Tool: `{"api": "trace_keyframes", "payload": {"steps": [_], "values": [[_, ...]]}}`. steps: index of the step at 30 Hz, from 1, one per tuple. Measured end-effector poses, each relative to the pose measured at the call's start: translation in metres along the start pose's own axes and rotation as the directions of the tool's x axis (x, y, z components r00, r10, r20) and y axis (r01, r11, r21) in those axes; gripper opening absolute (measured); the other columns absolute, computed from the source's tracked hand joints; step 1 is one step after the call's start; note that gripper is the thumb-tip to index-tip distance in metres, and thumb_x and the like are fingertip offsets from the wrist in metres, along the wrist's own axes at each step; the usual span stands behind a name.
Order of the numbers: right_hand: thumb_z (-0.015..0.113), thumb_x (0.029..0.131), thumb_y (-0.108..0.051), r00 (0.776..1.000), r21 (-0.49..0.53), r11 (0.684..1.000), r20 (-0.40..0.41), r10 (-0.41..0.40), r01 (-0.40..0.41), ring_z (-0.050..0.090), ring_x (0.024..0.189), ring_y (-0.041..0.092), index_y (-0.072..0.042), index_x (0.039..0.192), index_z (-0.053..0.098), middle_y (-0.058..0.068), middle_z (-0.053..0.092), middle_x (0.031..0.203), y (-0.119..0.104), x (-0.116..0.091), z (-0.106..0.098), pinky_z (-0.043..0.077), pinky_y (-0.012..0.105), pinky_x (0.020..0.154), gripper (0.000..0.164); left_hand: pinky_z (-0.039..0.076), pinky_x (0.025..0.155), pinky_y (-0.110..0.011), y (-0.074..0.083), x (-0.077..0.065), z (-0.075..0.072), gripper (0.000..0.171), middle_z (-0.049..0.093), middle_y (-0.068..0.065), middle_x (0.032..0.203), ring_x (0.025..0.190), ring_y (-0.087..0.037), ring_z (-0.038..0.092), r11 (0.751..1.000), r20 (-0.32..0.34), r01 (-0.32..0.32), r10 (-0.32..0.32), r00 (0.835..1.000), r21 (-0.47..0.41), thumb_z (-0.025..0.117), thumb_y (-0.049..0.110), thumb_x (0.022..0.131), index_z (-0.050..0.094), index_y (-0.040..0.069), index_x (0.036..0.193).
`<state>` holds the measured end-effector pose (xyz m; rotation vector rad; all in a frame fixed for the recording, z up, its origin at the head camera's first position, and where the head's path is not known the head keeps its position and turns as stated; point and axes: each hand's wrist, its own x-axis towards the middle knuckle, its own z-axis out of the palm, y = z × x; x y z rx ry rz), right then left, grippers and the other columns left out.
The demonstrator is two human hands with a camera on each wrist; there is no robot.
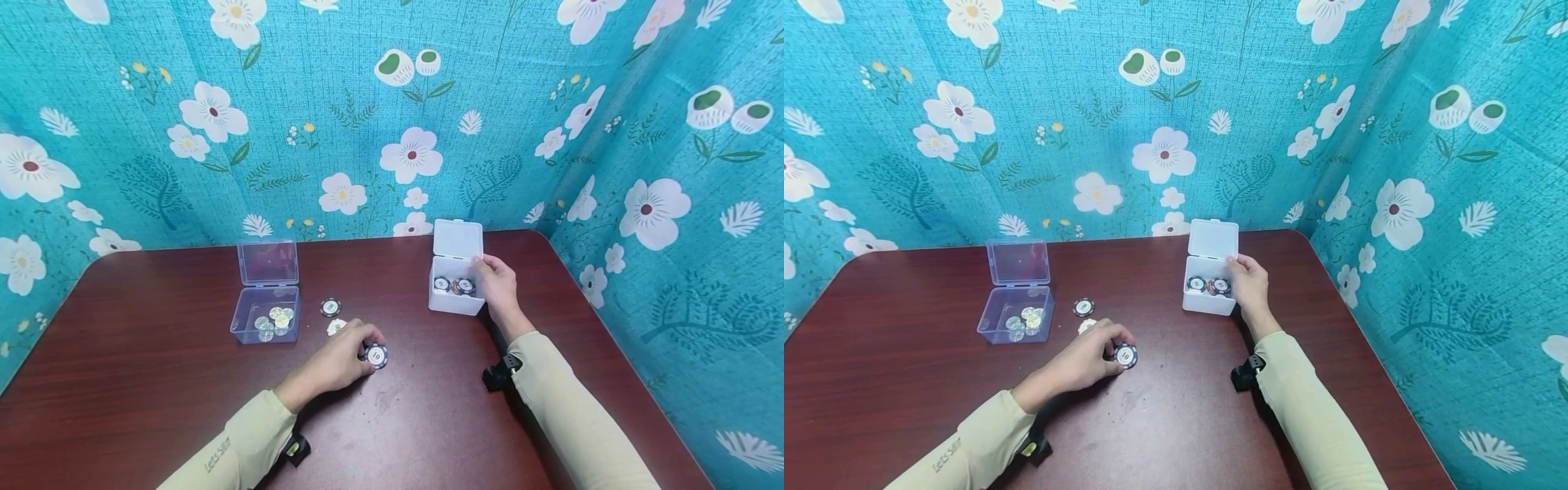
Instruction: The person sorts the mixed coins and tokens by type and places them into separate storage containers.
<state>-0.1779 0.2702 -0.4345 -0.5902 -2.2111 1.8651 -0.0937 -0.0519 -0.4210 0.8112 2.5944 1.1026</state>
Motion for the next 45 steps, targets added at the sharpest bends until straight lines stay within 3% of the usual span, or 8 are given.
{"api": "trace_keyframes", "payload": {"steps": [15, 22, 32, 38, 45], "values": [[0.058, 0.103, -0.031, 1.000, 0.022, 1.000, 0.004, -0.006, 0.006, 0.055, 0.114, 0.028, 0.002, 0.132, 0.060, 0.021, 0.061, 0.129, 0.000, 0.002, 0.001, 0.042, 0.039, 0.101, 0.044, 0.048, 0.073, -0.034, 0.005, -0.003, 0.000, 0.040, 0.054, -0.003, 0.094, 0.082, -0.013, 0.051, 1.000, -0.006, -0.007, 0.008, 1.000, 0.014, 0.082, -0.005, 0.074, 0.064, 0.014, 0.104], [0.058, 0.103, -0.030, 1.000, 0.018, 1.000, 0.005, 0.005, -0.005, 0.054, 0.112, 0.026, 0.000, 0.132, 0.061, 0.019, 0.061, 0.128, -0.002, 0.000, 0.001, 0.041, 0.038, 0.101, 0.042, 0.048, 0.068, -0.027, 0.000, 0.000, -0.001, 0.039, 0.053, -0.006, 0.090, 0.075, -0.013, 0.053, 0.993, 0.015, -0.030, 0.032, 0.999, -0.118, 0.079, -0.012, 0.072, 0.065, 0.009, 0.102], [0.058, 0.103, -0.031, 1.000, 0.017, 1.000, 0.002, 0.009, -0.009, 0.053, 0.114, 0.025, -0.001, 0.132, 0.061, 0.018, 0.061, 0.129, -0.002, 0.000, 0.000, 0.040, 0.041, 0.104, 0.042, 0.053, 0.058, -0.024, -0.005, 0.002, -0.004, 0.036, 0.054, -0.008, 0.085, 0.065, -0.013, 0.056, 0.935, 0.084, 0.034, -0.004, 0.996, -0.352, 0.073, -0.017, 0.074, 0.065, 0.003, 0.102], [0.058, 0.103, -0.031, 1.000, 0.016, 1.000, 0.001, 0.009, -0.009, 0.054, 0.113, 0.026, -0.001, 0.131, 0.062, 0.018, 0.062, 0.128, 0.000, 0.001, 0.000, 0.041, 0.041, 0.103, 0.041, 0.057, 0.055, -0.032, -0.004, 0.003, -0.006, 0.035, 0.054, -0.011, 0.083, 0.064, -0.016, 0.059, 0.894, 0.113, 0.080, -0.033, 0.993, -0.441, 0.071, -0.020, 0.076, 0.063, 0.000, 0.104], [0.059, 0.103, -0.031, 1.000, 0.022, 1.000, -0.010, 0.012, -0.012, 0.054, 0.112, 0.025, -0.001, 0.131, 0.062, 0.018, 0.062, 0.127, 0.000, 0.002, 0.000, 0.041, 0.039, 0.102, 0.041, 0.054, 0.048, -0.035, 0.000, 0.006, -0.008, 0.035, 0.053, -0.012, 0.082, 0.063, -0.020, 0.063, 0.845, 0.124, 0.105, -0.046, 0.991, -0.524, 0.070, -0.020, 0.079, 0.062, -0.001, 0.107]]}}
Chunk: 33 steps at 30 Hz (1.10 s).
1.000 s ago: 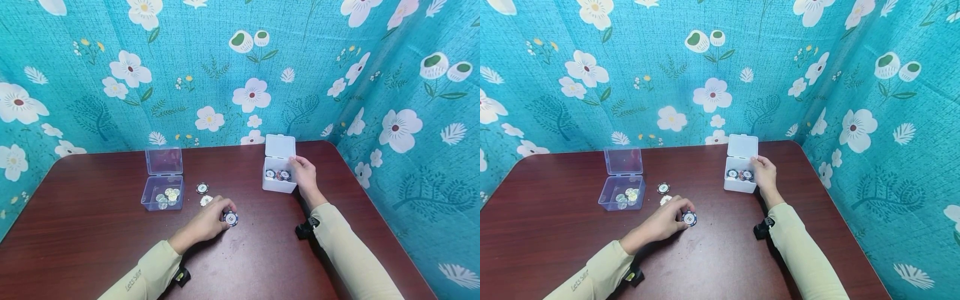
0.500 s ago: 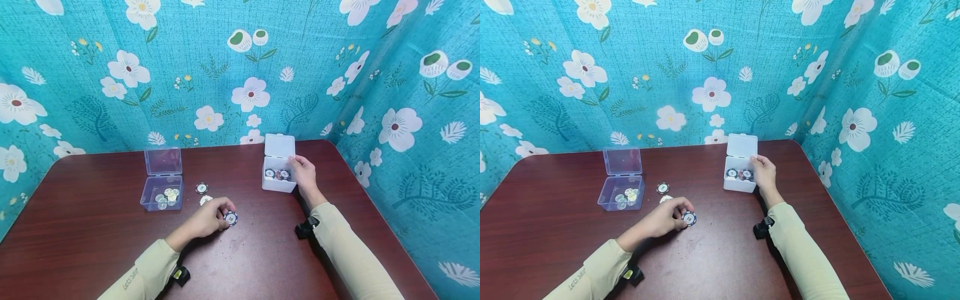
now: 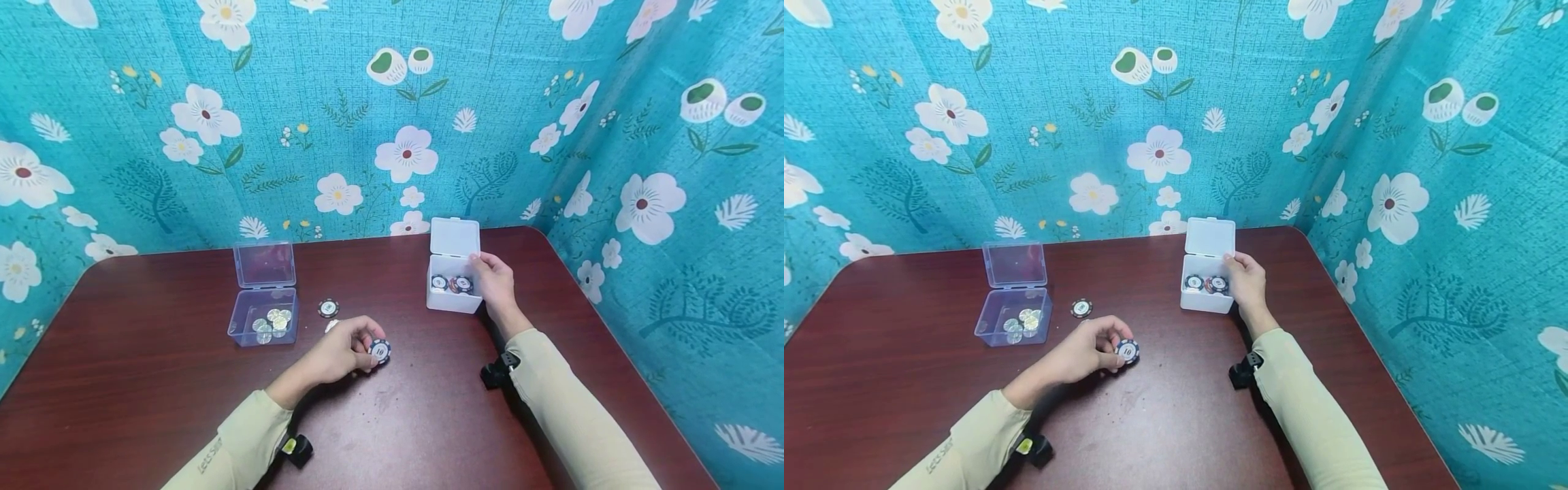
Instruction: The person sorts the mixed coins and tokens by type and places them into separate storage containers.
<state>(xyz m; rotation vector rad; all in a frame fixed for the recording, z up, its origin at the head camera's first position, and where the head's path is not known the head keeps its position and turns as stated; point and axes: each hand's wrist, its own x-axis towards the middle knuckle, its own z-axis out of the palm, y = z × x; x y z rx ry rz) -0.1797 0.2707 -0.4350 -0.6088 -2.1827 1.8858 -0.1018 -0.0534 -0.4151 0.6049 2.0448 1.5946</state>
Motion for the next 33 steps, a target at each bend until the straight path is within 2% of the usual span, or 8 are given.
{"api": "trace_keyframes", "payload": {"steps": [5, 9, 18, 25, 33], "values": [[0.059, 0.103, -0.032, 1.000, 0.002, 1.000, -0.002, -0.001, 0.001, 0.055, 0.110, 0.024, 0.000, 0.131, 0.062, 0.018, 0.062, 0.127, 0.000, 0.000, 0.000, 0.042, 0.038, 0.100, 0.043, 0.052, 0.045, -0.036, 0.005, 0.003, 0.002, 0.035, 0.055, -0.009, 0.081, 0.062, -0.021, 0.064, 0.999, -0.030, 0.019, -0.020, 0.999, -0.034, 0.071, -0.017, 0.081, 0.063, 0.001, 0.110], [0.058, 0.103, -0.032, 1.000, -0.002, 1.000, 0.003, -0.006, 0.006, 0.055, 0.111, 0.025, -0.001, 0.132, 0.062, 0.019, 0.062, 0.128, 0.001, 0.000, 0.000, 0.041, 0.039, 0.101, 0.043, 0.053, 0.047, -0.041, 0.008, 0.007, 0.003, 0.035, 0.056, -0.010, 0.082, 0.063, -0.023, 0.066, 0.997, -0.059, 0.016, -0.021, 0.998, -0.071, 0.072, -0.015, 0.082, 0.062, 0.001, 0.112], [0.058, 0.103, -0.031, 1.000, -0.012, 1.000, 0.008, -0.006, 0.006, 0.054, 0.114, 0.027, -0.001, 0.131, 0.062, 0.019, 0.062, 0.128, 0.001, -0.001, -0.001, 0.040, 0.042, 0.103, 0.041, 0.059, 0.068, -0.054, 0.015, 0.022, 0.008, 0.035, 0.053, -0.011, 0.088, 0.069, -0.021, 0.066, 0.976, -0.134, 0.017, -0.047, 0.990, -0.216, 0.070, -0.016, 0.084, 0.062, -0.003, 0.115], [0.058, 0.103, -0.032, 1.000, -0.011, 1.000, 0.007, -0.005, 0.005, 0.054, 0.114, 0.026, -0.001, 0.131, 0.062, 0.019, 0.061, 0.128, 0.000, -0.001, -0.001, 0.040, 0.042, 0.103, 0.042, 0.061, 0.073, -0.043, 0.026, 0.033, 0.014, 0.038, 0.052, -0.011, 0.090, 0.072, -0.018, 0.065, 0.961, -0.172, -0.007, -0.042, 0.984, -0.278, 0.069, -0.018, 0.083, 0.062, -0.002, 0.117], [0.058, 0.103, -0.030, 1.000, 0.003, 1.000, 0.009, -0.014, 0.014, 0.054, 0.114, 0.026, 0.001, 0.131, 0.062, 0.019, 0.061, 0.128, -0.001, -0.001, -0.001, 0.040, 0.041, 0.104, 0.041, 0.061, 0.073, -0.042, 0.033, 0.049, 0.018, 0.038, 0.052, -0.011, 0.089, 0.073, -0.019, 0.065, 0.937, -0.194, -0.037, -0.033, 0.980, -0.348, 0.068, -0.019, 0.083, 0.061, -0.003, 0.117]]}}
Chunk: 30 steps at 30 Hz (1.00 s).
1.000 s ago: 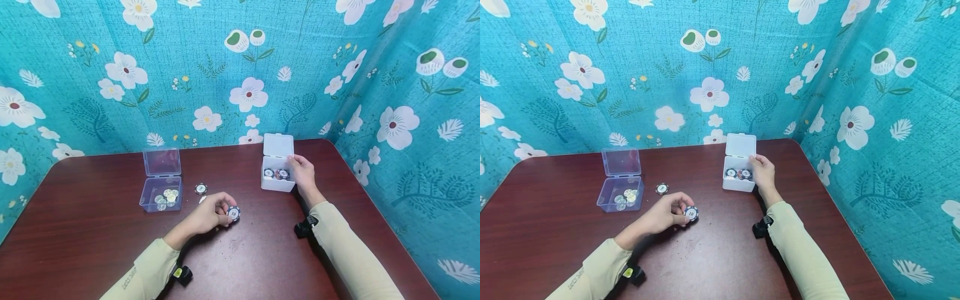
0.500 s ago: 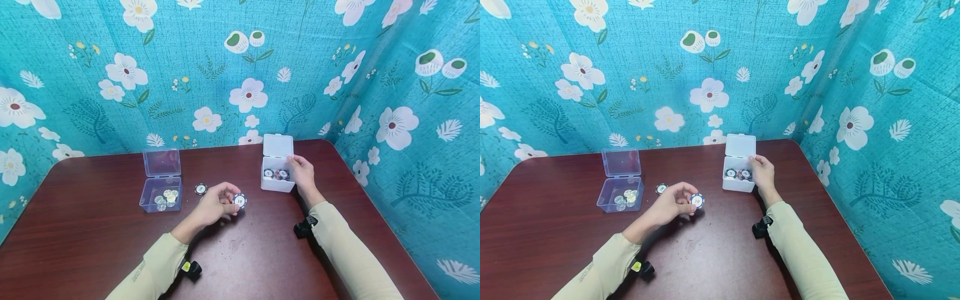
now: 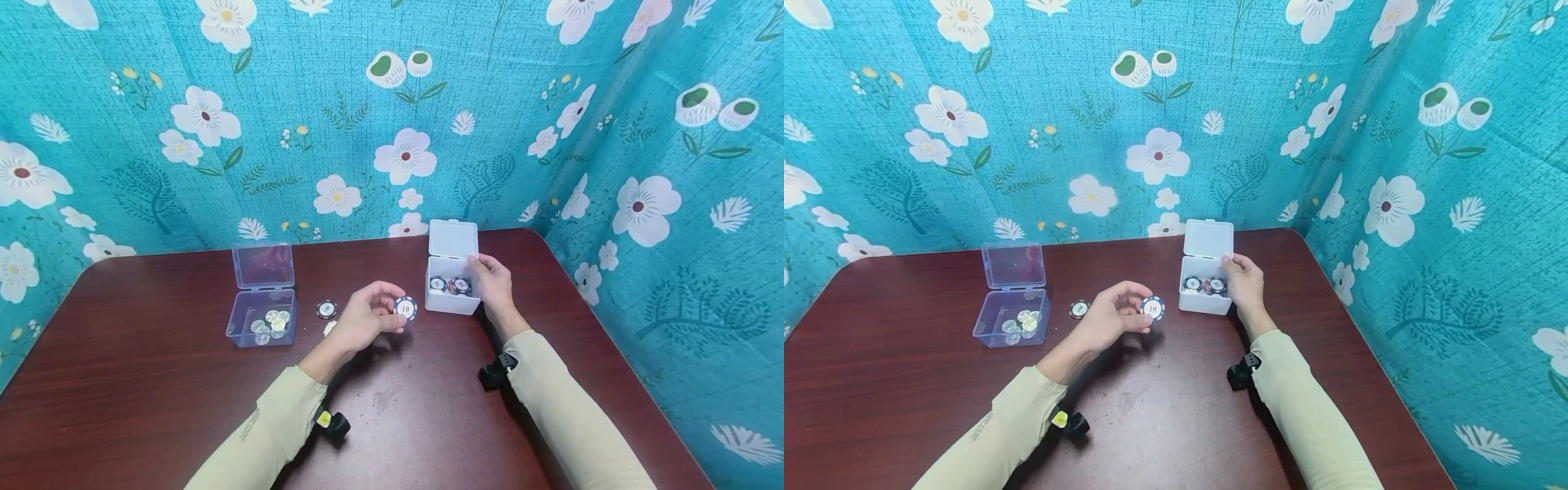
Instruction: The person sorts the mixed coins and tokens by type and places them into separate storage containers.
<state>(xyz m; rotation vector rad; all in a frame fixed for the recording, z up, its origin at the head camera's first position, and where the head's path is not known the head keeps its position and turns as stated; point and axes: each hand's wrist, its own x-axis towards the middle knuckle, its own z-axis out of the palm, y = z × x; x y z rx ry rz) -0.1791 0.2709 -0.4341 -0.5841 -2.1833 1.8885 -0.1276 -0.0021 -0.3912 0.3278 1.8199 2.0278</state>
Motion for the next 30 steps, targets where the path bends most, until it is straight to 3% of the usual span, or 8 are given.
{"api": "trace_keyframes", "payload": {"steps": [11, 30], "values": [[0.059, 0.103, -0.028, 1.000, 0.010, 1.000, -0.006, -0.002, 0.002, 0.053, 0.115, 0.027, 0.001, 0.130, 0.062, 0.019, 0.061, 0.128, 0.000, 0.002, 0.000, 0.040, 0.041, 0.104, 0.040, 0.061, 0.071, -0.040, -0.002, 0.019, 0.010, 0.039, 0.053, -0.011, 0.090, 0.075, -0.018, 0.064, 0.998, -0.026, 0.000, -0.002, 1.000, -0.064, 0.067, -0.019, 0.084, 0.061, -0.003, 0.118], [0.059, 0.103, -0.027, 1.000, 0.014, 1.000, 0.002, -0.006, 0.006, 0.054, 0.116, 0.029, 0.002, 0.132, 0.061, 0.021, 0.061, 0.130, 0.000, -0.001, 0.000, 0.040, 0.042, 0.104, 0.041, 0.061, 0.070, -0.039, 0.001, 0.040, 0.029, 0.043, 0.053, -0.010, 0.088, 0.073, -0.020, 0.065, 0.993, -0.067, -0.005, -0.003, 0.998, -0.121, 0.067, -0.021, 0.083, 0.059, -0.007, 0.123]]}}
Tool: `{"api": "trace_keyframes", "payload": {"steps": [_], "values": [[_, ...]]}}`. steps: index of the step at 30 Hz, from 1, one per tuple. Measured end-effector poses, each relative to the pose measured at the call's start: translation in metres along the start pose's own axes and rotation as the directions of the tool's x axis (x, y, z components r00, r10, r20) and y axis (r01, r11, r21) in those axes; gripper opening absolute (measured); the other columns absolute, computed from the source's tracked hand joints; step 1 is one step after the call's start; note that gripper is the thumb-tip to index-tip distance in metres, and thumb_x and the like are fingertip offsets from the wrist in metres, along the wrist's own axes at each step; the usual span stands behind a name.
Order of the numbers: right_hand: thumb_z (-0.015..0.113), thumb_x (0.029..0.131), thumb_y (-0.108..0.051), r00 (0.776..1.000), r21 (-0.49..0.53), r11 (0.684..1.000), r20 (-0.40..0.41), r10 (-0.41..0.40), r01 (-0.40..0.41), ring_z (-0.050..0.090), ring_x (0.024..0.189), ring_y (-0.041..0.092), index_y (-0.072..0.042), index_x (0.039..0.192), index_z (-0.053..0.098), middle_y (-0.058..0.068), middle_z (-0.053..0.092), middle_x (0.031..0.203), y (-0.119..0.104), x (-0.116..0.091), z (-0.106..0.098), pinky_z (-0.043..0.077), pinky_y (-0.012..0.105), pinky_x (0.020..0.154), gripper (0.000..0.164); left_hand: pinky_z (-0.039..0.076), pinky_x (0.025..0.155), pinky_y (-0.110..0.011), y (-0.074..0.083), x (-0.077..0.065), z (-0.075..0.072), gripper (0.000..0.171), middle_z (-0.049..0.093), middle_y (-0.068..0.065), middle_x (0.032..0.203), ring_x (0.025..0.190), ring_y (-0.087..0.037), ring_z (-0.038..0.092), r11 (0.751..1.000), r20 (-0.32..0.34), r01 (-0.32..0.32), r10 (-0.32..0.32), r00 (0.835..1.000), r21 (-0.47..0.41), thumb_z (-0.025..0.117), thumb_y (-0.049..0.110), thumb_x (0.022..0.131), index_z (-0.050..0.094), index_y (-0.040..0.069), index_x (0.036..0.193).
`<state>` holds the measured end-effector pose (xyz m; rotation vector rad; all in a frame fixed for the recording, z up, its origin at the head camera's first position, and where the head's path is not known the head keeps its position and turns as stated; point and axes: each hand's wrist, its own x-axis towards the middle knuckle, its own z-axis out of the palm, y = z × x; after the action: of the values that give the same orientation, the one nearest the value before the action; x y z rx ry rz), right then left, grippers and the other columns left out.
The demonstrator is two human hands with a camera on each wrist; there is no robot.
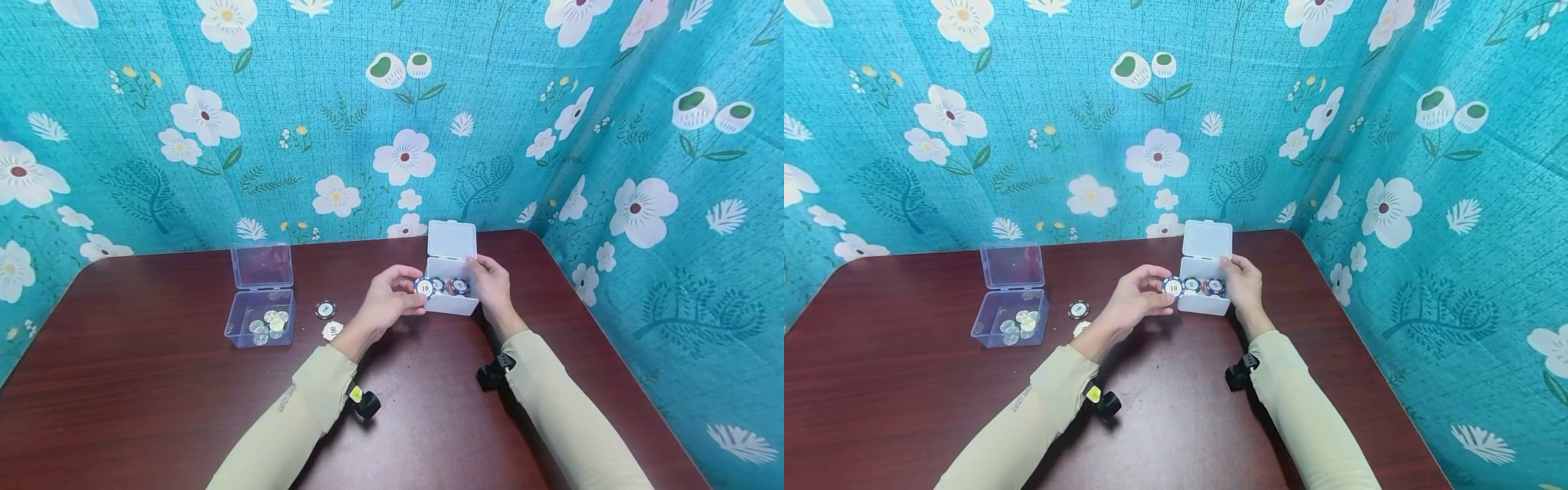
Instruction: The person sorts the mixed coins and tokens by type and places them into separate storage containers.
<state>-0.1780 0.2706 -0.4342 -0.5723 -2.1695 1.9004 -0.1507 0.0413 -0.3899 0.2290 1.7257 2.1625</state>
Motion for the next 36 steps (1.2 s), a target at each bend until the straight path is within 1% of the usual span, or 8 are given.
{"api": "trace_keyframes", "payload": {"steps": [5, 13, 16, 20, 23, 30, 33, 36], "values": [[0.059, 0.103, -0.027, 1.000, 0.003, 1.000, -0.003, -0.009, 0.009, 0.054, 0.115, 0.029, 0.002, 0.131, 0.062, 0.022, 0.061, 0.128, 0.000, 0.000, 0.000, 0.041, 0.041, 0.103, 0.040, 0.061, 0.070, -0.040, 0.000, 0.005, 0.007, 0.042, 0.054, -0.011, 0.091, 0.080, -0.027, 0.067, 1.000, -0.004, 0.002, -0.002, 1.000, -0.013, 0.067, -0.019, 0.084, 0.059, -0.006, 0.124], [0.059, 0.103, -0.028, 1.000, -0.005, 1.000, -0.006, -0.008, 0.008, 0.053, 0.114, 0.027, 0.002, 0.131, 0.062, 0.021, 0.061, 0.128, 0.000, -0.002, 0.001, 0.041, 0.042, 0.102, 0.041, 0.061, 0.071, -0.042, 0.002, 0.009, 0.018, 0.043, 0.053, -0.010, 0.089, 0.083, -0.031, 0.068, 0.998, -0.006, -0.001, 0.001, 1.000, -0.059, 0.066, -0.019, 0.084, 0.059, -0.007, 0.125], [0.060, 0.102, -0.028, 1.000, -0.008, 1.000, -0.011, -0.013, 0.013, 0.054, 0.111, 0.026, 0.002, 0.130, 0.063, 0.021, 0.062, 0.125, 0.000, -0.001, 0.002, 0.042, 0.039, 0.098, 0.040, 0.061, 0.071, -0.042, 0.002, 0.011, 0.020, 0.042, 0.054, -0.009, 0.087, 0.080, -0.028, 0.068, 0.998, -0.013, -0.002, 0.001, 1.000, -0.070, 0.066, -0.018, 0.085, 0.060, -0.007, 0.125], [0.060, 0.102, -0.028, 1.000, -0.006, 1.000, -0.017, -0.018, 0.018, 0.055, 0.107, 0.026, 0.002, 0.129, 0.063, 0.021, 0.063, 0.123, 0.000, -0.002, 0.002, 0.043, 0.036, 0.094, 0.040, 0.061, 0.071, -0.041, 0.002, 0.013, 0.024, 0.043, 0.053, -0.008, 0.087, 0.072, -0.020, 0.067, 0.995, -0.015, -0.003, 0.001, 1.000, -0.096, 0.067, -0.018, 0.086, 0.058, -0.008, 0.127], [0.061, 0.102, -0.027, 0.999, 0.001, 1.000, -0.021, -0.026, 0.026, 0.056, 0.106, 0.026, 0.002, 0.128, 0.063, 0.022, 0.063, 0.122, 0.001, -0.002, 0.002, 0.044, 0.035, 0.092, 0.040, 0.061, 0.070, -0.040, 0.001, 0.014, 0.027, 0.045, 0.053, -0.008, 0.086, 0.071, -0.020, 0.067, 0.993, -0.014, -0.002, 0.000, 1.000, -0.115, 0.067, -0.017, 0.086, 0.057, -0.008, 0.128], [0.061, 0.102, -0.029, 1.000, -0.004, 1.000, -0.017, -0.020, 0.020, 0.058, 0.104, 0.025, 0.001, 0.128, 0.064, 0.020, 0.064, 0.120, 0.002, -0.001, 0.002, 0.046, 0.033, 0.089, 0.040, 0.061, 0.072, -0.040, -0.001, 0.017, 0.032, 0.037, 0.056, -0.008, 0.087, 0.092, -0.042, 0.071, 0.989, -0.026, 0.008, -0.012, 1.000, -0.146, 0.065, -0.016, 0.088, 0.061, -0.005, 0.122], [0.061, 0.101, -0.028, 0.999, 0.006, 1.000, -0.022, -0.027, 0.027, 0.058, 0.102, 0.025, 0.001, 0.127, 0.064, 0.020, 0.064, 0.118, 0.002, -0.001, 0.002, 0.046, 0.032, 0.088, 0.039, 0.061, 0.074, -0.039, 0.000, 0.017, 0.034, 0.035, 0.058, -0.011, 0.089, 0.093, -0.040, 0.071, 0.987, -0.022, 0.011, -0.014, 1.000, -0.157, 0.064, -0.017, 0.089, 0.061, -0.006, 0.122], [0.061, 0.101, -0.027, 0.999, 0.007, 0.999, -0.024, -0.031, 0.031, 0.058, 0.103, 0.025, 0.002, 0.128, 0.064, 0.021, 0.064, 0.119, 0.001, -0.001, 0.002, 0.045, 0.032, 0.089, 0.039, 0.060, 0.075, -0.039, 0.000, 0.017, 0.034, 0.034, 0.059, -0.015, 0.094, 0.090, -0.032, 0.073, 0.988, -0.017, 0.012, -0.014, 1.000, -0.153, 0.064, -0.016, 0.089, 0.060, -0.008, 0.121]]}}
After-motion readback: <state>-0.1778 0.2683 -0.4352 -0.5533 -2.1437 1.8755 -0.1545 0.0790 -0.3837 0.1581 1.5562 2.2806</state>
